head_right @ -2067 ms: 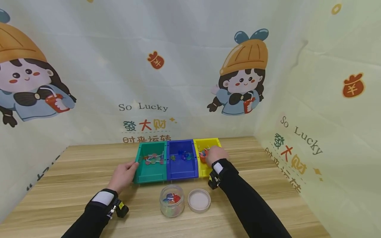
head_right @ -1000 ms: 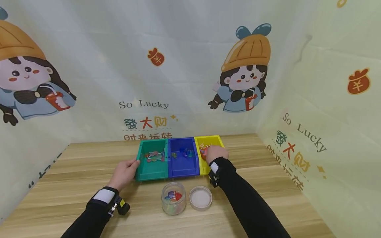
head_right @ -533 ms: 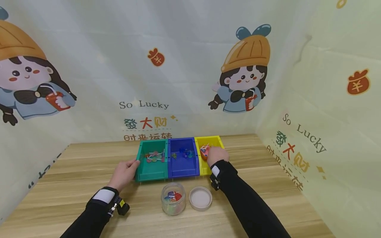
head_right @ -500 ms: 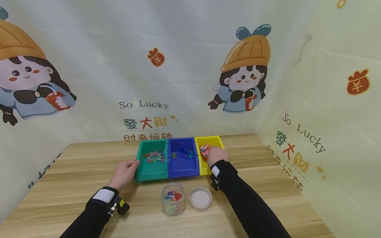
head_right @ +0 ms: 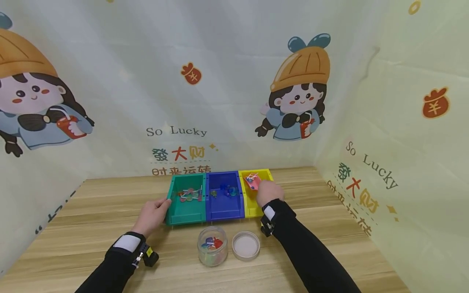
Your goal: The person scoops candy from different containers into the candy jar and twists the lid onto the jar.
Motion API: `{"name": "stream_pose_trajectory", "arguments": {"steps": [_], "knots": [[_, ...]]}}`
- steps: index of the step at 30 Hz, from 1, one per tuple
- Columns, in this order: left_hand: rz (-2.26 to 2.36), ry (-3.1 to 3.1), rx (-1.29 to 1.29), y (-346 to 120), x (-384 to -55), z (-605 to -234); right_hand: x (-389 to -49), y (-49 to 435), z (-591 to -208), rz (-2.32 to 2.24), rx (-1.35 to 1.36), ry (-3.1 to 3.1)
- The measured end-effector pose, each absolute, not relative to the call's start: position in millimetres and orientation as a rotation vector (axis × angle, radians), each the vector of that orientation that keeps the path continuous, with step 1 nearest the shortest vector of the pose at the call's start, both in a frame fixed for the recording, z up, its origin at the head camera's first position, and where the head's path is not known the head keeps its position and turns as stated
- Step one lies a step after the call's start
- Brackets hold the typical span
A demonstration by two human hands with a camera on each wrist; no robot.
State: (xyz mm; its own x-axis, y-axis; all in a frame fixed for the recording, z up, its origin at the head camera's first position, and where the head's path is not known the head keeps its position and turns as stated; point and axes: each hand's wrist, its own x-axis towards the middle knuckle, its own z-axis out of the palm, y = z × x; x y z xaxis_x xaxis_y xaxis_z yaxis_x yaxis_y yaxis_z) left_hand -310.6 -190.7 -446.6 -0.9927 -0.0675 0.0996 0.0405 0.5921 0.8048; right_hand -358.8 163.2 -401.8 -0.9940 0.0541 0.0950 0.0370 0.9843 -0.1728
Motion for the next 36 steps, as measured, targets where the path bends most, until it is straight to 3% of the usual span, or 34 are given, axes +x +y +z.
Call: {"name": "stream_pose_trajectory", "arguments": {"steps": [16, 36], "knots": [[-1.411, -2.649, 0.157, -198.1, -308.6, -449.0, -338.5, 170.8, -389.1, 0.284, 0.012, -2.967], [-1.522, -2.544, -0.064, -184.7, -281.1, -428.0, -321.6, 190.1, -380.5, 0.481, -0.042, -2.944]]}}
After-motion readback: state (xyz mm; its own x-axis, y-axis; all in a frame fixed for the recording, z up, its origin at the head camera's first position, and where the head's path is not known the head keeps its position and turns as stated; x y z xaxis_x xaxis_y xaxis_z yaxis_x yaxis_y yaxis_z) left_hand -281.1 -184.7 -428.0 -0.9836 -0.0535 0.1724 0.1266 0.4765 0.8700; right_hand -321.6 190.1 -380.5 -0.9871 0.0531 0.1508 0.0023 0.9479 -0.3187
